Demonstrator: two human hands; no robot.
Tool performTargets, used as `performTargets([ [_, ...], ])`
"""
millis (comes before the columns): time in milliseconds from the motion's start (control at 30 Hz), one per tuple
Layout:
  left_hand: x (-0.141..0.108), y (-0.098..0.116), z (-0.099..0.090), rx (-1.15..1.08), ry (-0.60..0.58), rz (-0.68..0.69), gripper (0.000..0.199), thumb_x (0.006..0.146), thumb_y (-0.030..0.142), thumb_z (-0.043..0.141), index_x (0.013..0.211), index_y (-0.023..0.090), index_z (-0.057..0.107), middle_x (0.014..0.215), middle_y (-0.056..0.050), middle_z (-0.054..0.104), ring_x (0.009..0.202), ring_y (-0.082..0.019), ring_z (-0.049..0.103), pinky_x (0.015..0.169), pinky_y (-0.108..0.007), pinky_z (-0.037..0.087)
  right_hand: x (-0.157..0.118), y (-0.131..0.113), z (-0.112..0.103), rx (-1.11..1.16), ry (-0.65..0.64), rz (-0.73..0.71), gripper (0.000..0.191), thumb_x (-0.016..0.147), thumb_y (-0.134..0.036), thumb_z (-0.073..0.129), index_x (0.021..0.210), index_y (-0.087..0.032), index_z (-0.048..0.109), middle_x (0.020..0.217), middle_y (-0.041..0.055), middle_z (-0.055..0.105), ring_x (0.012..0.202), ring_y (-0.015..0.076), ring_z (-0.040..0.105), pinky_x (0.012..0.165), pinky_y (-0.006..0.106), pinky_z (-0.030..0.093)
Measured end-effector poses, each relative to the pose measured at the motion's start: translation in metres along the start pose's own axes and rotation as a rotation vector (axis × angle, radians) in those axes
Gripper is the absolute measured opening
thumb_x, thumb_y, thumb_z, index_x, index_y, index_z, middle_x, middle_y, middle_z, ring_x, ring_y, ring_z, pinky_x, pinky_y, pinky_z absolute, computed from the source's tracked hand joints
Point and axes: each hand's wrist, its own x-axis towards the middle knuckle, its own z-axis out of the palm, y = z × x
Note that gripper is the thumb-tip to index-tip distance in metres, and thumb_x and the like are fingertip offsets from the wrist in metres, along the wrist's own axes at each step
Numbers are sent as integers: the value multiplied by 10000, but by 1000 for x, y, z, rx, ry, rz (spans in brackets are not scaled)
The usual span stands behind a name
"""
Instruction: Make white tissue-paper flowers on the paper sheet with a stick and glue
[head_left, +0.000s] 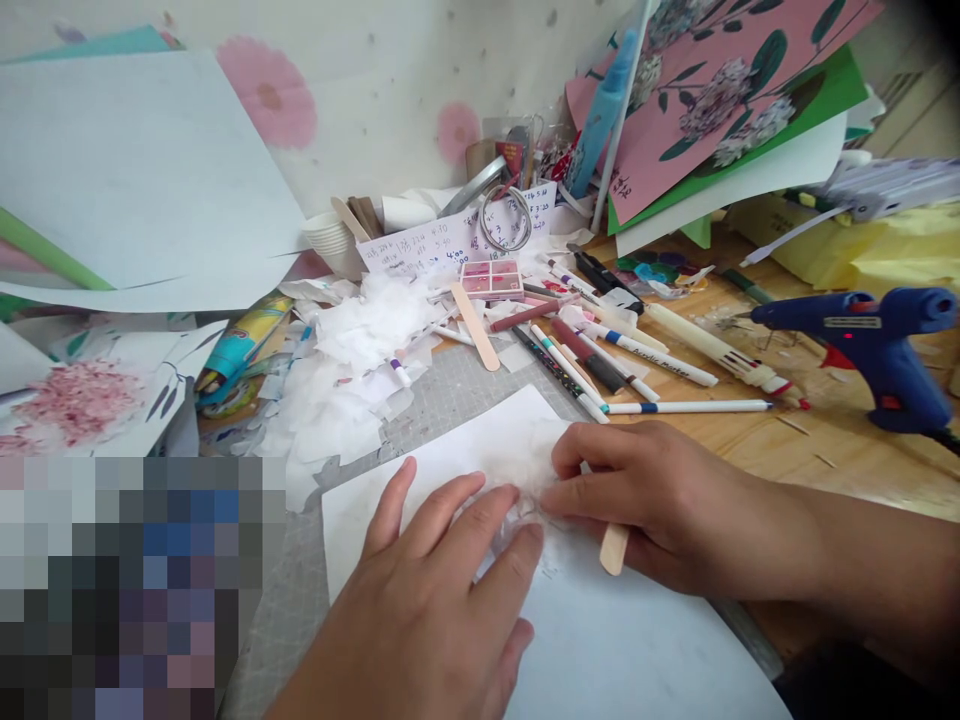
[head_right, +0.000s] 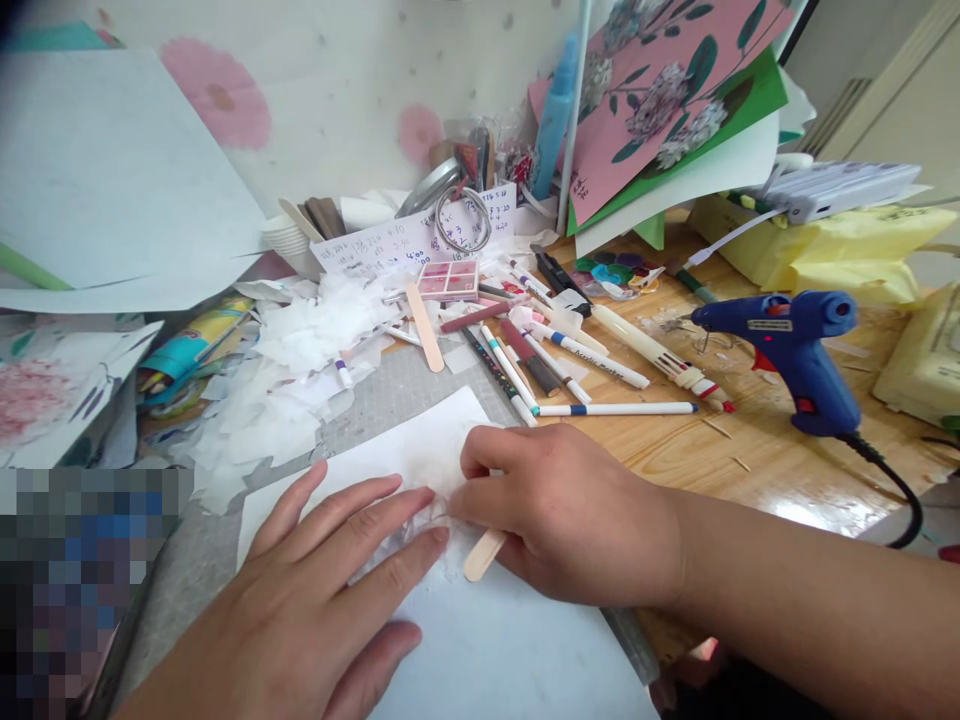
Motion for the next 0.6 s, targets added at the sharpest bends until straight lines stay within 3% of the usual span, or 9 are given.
performTargets([
  [233, 0, -3, 8, 27, 18, 15, 346, 848, 330, 501, 1180, 263, 573, 1217, -43, 598, 1120, -271, 510, 1049, -576, 252, 9, -4, 3, -48, -56, 32, 257, 783, -101, 520, 943, -218, 683, 894, 28, 560, 644, 99, 511, 582, 223, 370],
  [367, 0, -1, 3, 21, 14, 10, 359, 859, 317, 484, 1207, 268, 556, 1238, -55, 576, 1135, -268, 496, 1051, -580, 244, 13, -4, 4, -36, -83, 52, 279, 797, -96, 506, 960, -231, 688, 889, 25, 553, 636, 97, 508, 586, 225, 376],
  [467, 2, -1, -5, 22, -52, 0, 361, 850, 296, 516, 1208, 274, 555, 1251, -67, 562, 1152, -267, 490, 1037, -566, 289, 12, -1, 2, 26, -48, 54, 329, 786, -76, 513, 1006, -249, 685, 900, 23, 545, 652, 95, 513, 598, 222, 380],
  [600, 2, -3, -5, 24, -26, 9, 324, 858, 284, 515, 1175, 283, 582, 1305, -43, 533, 1174, -273, 480, 1041, -549, 289, 7, 4, -4, 100, 46, 1, 285, 794, -89, 522, 986, -213, 691, 892, 33, 530, 664, 93, 507, 591, 217, 372],
])
